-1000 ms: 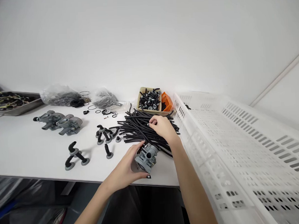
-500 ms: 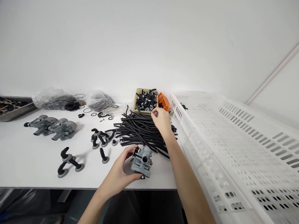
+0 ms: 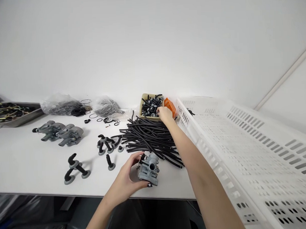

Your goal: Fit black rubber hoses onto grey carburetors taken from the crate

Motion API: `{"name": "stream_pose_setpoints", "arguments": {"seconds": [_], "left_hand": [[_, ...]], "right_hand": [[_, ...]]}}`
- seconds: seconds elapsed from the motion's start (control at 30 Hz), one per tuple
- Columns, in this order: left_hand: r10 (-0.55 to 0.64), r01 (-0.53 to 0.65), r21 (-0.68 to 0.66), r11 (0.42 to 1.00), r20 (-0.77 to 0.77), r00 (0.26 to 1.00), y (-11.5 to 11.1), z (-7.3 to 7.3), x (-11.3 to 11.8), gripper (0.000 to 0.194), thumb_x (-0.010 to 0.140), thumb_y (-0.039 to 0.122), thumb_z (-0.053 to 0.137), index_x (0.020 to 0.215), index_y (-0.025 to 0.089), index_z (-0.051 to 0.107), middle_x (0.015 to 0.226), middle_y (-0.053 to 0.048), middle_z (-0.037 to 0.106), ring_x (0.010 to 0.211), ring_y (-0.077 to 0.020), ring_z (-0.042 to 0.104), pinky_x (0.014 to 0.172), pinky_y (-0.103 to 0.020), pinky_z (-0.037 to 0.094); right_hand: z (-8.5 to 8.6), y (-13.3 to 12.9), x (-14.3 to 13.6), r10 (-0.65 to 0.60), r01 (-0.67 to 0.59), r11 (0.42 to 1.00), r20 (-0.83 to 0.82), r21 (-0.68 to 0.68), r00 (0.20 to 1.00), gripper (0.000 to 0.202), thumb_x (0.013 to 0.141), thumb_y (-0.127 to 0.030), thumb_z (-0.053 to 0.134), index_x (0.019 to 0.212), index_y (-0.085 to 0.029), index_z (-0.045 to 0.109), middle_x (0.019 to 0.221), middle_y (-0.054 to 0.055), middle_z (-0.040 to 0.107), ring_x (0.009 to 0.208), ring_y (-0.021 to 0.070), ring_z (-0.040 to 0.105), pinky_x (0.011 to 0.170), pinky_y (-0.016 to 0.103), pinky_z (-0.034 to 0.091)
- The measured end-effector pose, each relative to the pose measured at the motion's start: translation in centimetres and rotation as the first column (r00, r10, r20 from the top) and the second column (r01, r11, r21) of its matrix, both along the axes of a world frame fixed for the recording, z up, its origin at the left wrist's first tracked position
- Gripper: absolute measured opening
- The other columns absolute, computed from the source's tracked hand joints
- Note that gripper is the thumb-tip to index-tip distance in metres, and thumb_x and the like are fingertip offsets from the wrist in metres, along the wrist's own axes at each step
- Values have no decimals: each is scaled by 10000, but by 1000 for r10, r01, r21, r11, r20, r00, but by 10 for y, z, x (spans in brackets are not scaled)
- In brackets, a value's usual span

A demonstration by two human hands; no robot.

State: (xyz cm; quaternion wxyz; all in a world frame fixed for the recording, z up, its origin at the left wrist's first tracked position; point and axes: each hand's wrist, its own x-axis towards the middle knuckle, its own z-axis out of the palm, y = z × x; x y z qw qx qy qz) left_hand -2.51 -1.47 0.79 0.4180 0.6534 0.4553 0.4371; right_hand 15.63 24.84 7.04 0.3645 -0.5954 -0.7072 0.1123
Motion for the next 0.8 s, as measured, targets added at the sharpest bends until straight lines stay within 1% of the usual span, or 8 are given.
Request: {"name": "stream_pose_setpoints", "arguments": {"seconds": [0.2, 0.27, 0.33, 0.4, 0.47, 0.53, 0.67, 0.8], "left_hand": [[-1, 0, 19, 1000, 6, 1000, 0, 0, 0, 751, 635, 128, 774, 1296, 297, 463, 1284, -65, 538, 1237, -277, 488, 1061, -452, 389], [2, -2, 29, 1000, 2, 1000, 0, 0, 1, 743, 641, 130, 773, 1294, 299, 462, 1291, -63, 537, 1240, -277, 488, 1066, -461, 383], [0, 0, 42, 999, -2, 1000, 0, -1, 1, 739, 645, 137, 775, 1295, 294, 458, 1304, -67, 528, 1248, -278, 482, 1072, -464, 375], [-8, 8, 52, 999, -7, 1000, 0, -2, 1, 728, 655, 150, 775, 1295, 285, 455, 1314, -68, 521, 1255, -271, 476, 1076, -450, 368], [-11, 12, 55, 998, -10, 1000, 0, -2, 0, 721, 666, 158, 769, 1300, 282, 449, 1311, -62, 520, 1251, -259, 477, 1075, -431, 365], [-12, 13, 51, 999, -18, 1000, 0, -1, 0, 723, 673, 170, 769, 1307, 282, 441, 1303, -59, 522, 1242, -253, 484, 1069, -422, 367], [-14, 16, 53, 998, -32, 999, 1, -1, 0, 728, 672, 184, 776, 1310, 277, 439, 1312, -62, 519, 1237, -256, 487, 1071, -420, 371], [-12, 15, 67, 998, -38, 999, 4, -4, 1, 723, 677, 184, 776, 1311, 273, 439, 1331, -64, 513, 1248, -253, 480, 1089, -430, 364]], "right_hand": [[2, -12, 4, -11, 25, 999, -370, 34, 929, 101, 866, -192, 546, 871, -184, 647, 786, 68, 716, 794, 224, 713, 775, 389, 567], [6, -25, 1, 17, 7, 999, -495, 47, 869, 136, 909, -198, 472, 951, -192, 602, 835, 69, 717, 765, 198, 730, 734, 362, 603], [11, -45, 0, 62, -23, 997, -583, 74, 810, 146, 928, -196, 439, 989, -212, 571, 960, 71, 717, 873, 177, 734, 791, 333, 616], [14, -72, 0, 152, -94, 988, -695, 121, 702, 118, 931, -243, 471, 994, -230, 569, 1085, 65, 698, 1027, 174, 700, 886, 321, 602], [14, -104, 2, 260, -190, 963, -835, 189, 485, 127, 909, -341, 543, 970, -237, 585, 1129, 64, 687, 1118, 201, 661, 951, 341, 582], [10, -138, 2, 274, -209, 955, -891, 209, 362, 171, 885, -403, 586, 943, -242, 588, 1103, 60, 699, 1121, 217, 662, 971, 365, 573], [-13, -200, 2, 211, -231, 964, -911, 133, 355, 196, 809, -365, 699, 871, -249, 553, 1063, 39, 735, 1003, 222, 716, 958, 407, 565], [-39, -236, 2, 195, -327, 941, -930, 87, 311, 267, 763, -326, 769, 912, -271, 554, 1025, 19, 759, 926, 214, 732, 906, 405, 569]]}}
